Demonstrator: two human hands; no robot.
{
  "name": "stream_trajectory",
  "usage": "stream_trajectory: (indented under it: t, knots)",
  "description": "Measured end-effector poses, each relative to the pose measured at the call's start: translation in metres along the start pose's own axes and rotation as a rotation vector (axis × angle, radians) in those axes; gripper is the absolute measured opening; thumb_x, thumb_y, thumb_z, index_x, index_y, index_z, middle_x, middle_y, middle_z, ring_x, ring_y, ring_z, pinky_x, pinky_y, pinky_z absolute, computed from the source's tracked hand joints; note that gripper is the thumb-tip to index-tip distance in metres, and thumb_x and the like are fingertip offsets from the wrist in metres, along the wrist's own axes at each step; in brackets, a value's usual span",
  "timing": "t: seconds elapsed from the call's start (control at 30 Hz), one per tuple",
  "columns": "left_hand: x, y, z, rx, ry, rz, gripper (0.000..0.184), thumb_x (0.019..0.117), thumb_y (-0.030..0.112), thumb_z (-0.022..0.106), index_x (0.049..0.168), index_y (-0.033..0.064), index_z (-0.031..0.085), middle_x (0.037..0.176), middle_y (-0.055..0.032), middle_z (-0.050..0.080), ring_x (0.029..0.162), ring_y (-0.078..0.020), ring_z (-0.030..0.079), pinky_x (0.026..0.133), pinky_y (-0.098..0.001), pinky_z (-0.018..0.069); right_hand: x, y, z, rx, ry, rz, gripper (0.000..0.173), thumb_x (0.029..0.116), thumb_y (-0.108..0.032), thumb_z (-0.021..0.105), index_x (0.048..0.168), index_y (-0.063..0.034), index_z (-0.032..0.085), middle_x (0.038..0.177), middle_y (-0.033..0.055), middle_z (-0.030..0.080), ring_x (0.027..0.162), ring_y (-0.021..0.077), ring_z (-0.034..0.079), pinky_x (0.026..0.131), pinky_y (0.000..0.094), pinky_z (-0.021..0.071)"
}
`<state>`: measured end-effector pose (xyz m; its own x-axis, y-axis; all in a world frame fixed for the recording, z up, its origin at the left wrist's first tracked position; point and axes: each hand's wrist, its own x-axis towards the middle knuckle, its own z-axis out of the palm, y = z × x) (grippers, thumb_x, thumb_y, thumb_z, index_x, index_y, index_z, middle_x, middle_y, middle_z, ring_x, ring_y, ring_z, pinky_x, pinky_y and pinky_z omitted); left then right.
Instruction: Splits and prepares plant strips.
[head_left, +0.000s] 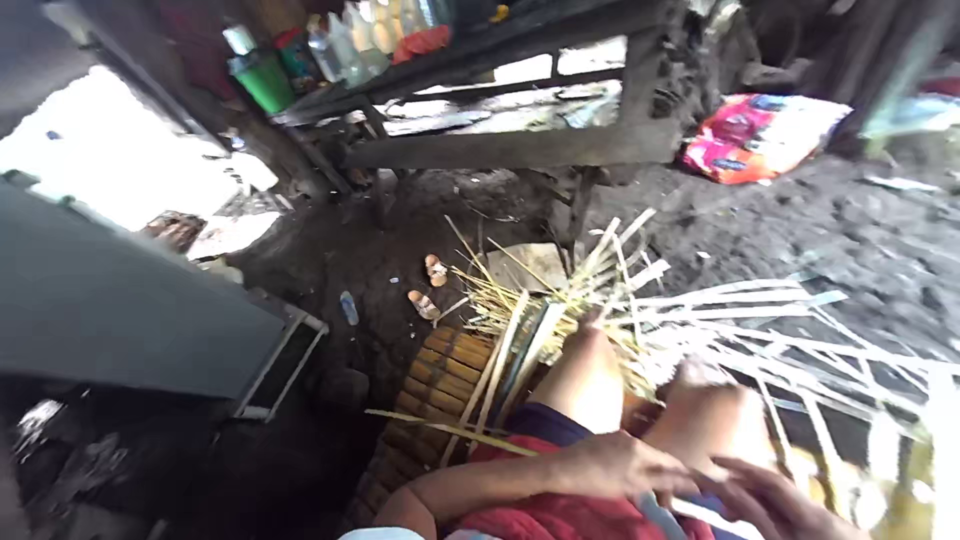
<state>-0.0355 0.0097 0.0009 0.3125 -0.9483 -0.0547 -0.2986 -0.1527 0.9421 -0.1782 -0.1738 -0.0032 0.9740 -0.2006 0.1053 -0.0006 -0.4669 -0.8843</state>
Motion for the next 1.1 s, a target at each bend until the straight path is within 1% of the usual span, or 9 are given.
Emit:
stream_trajectory:
  t: [0.1,0.2,0.33,0.57,0.63,0.73,0.8,0.97,1.1]
  knots:
    - [-0.008,0.01,-0.009,0.034,-0.019,-0.155,0.032,0.1076,0.022,0.052,0.113,-0.0005,0.073,0.086,-0.0118,0.075,0.078,-0.02,0.072,0.081,-0.0423,0.058,-0.003,-0.008,0.013,-0.228,0.108,0.043,0.033,0.1008,-0.029,0.061,0.102,0.0006,0.075,0.091,0.0128,0.074,0.079,0.0189,0.071,0.076,0.0373,0.06]
    - [-0.009,0.02,-0.027,0.115,-0.071,-0.238,0.031,0.1071,0.026,0.053,0.124,0.0069,0.071,0.087,-0.0056,0.076,0.078,-0.0147,0.073,0.08,-0.0387,0.0597,0.008,-0.027,0.011,-0.22,0.025,0.058,0.025,0.1025,-0.022,0.059,0.104,-0.0039,0.076,0.094,0.0095,0.074,0.084,0.0156,0.071,0.082,0.0333,0.0587]
    - [-0.008,0.02,-0.036,0.19,-0.061,-0.222,0.024,0.1059,0.025,0.057,0.121,0.0121,0.071,0.081,0.0008,0.074,0.068,-0.0105,0.069,0.068,-0.0366,0.0596,0.017,-0.034,0.014,-0.209,0.119,-0.015,0.012,0.0941,-0.01,0.068,0.1,-0.0047,0.077,0.09,0.0051,0.073,0.075,0.0102,0.07,0.072,0.028,0.0608]
    - [-0.01,0.026,-0.036,0.191,-0.018,-0.293,0.023,0.1052,0.022,0.059,0.124,0.0149,0.07,0.083,-0.0005,0.075,0.054,-0.0108,0.061,0.052,-0.0314,0.0529,0.011,-0.039,0.03,-0.239,0.232,0.035,0.009,0.091,-0.005,0.071,0.098,-0.0055,0.077,0.094,0.0073,0.071,0.076,0.0116,0.068,0.071,0.0258,0.0592]
    - [-0.013,0.022,-0.032,0.067,-0.032,-0.3,0.03,0.1065,0.018,0.056,0.135,0.0148,0.065,0.081,-0.0036,0.072,0.046,-0.0103,0.055,0.045,-0.0271,0.0494,0.005,-0.036,0.038,-0.279,0.29,0.036,0.007,0.0892,-0.004,0.073,0.095,-0.0056,0.075,0.094,0.0073,0.07,0.075,0.0121,0.067,0.069,0.0263,0.0585]
    - [-0.016,0.016,-0.021,-0.152,-0.034,-0.324,0.045,0.1083,0.013,0.049,0.154,0.0146,0.048,0.073,-0.0081,0.069,0.049,-0.0126,0.059,0.048,-0.0268,0.0521,0.004,-0.033,0.055,-0.357,0.381,0.061,0.008,0.0899,-0.005,0.073,0.097,-0.0034,0.071,0.097,0.0107,0.066,0.077,0.0163,0.067,0.068,0.0295,0.0588]
    - [-0.016,0.015,-0.012,-0.248,0.026,-0.311,0.048,0.1085,0.011,0.047,0.156,0.0142,0.044,0.073,-0.0092,0.069,0.049,-0.0132,0.059,0.048,-0.0265,0.0524,0.013,-0.036,0.067,-0.423,0.457,0.078,0.011,0.0909,-0.004,0.072,0.1,-0.0002,0.07,0.099,0.0148,0.065,0.079,0.0219,0.067,0.069,0.0338,0.0583]
    - [-0.014,0.016,-0.002,-0.224,0.112,-0.296,0.049,0.1087,0.012,0.049,0.157,0.0192,0.044,0.085,-0.01,0.069,0.046,-0.0121,0.051,0.043,-0.0256,0.0472,0.025,-0.035,0.09,-0.564,0.612,0.125,0.013,0.0934,-0.004,0.069,0.104,0.0029,0.069,0.095,0.017,0.063,0.073,0.0256,0.066,0.061,0.0356,0.0563]
    - [-0.013,0.014,0.001,-0.156,0.13,-0.269,0.049,0.1079,0.011,0.05,0.156,0.0178,0.045,0.1,-0.0091,0.071,0.047,-0.0109,0.05,0.045,-0.026,0.0481,0.026,-0.037,0.092,-0.531,0.645,0.143,0.015,0.0938,-0.002,0.069,0.108,0.0034,0.069,0.097,0.0177,0.064,0.076,0.0261,0.067,0.064,0.0357,0.057]
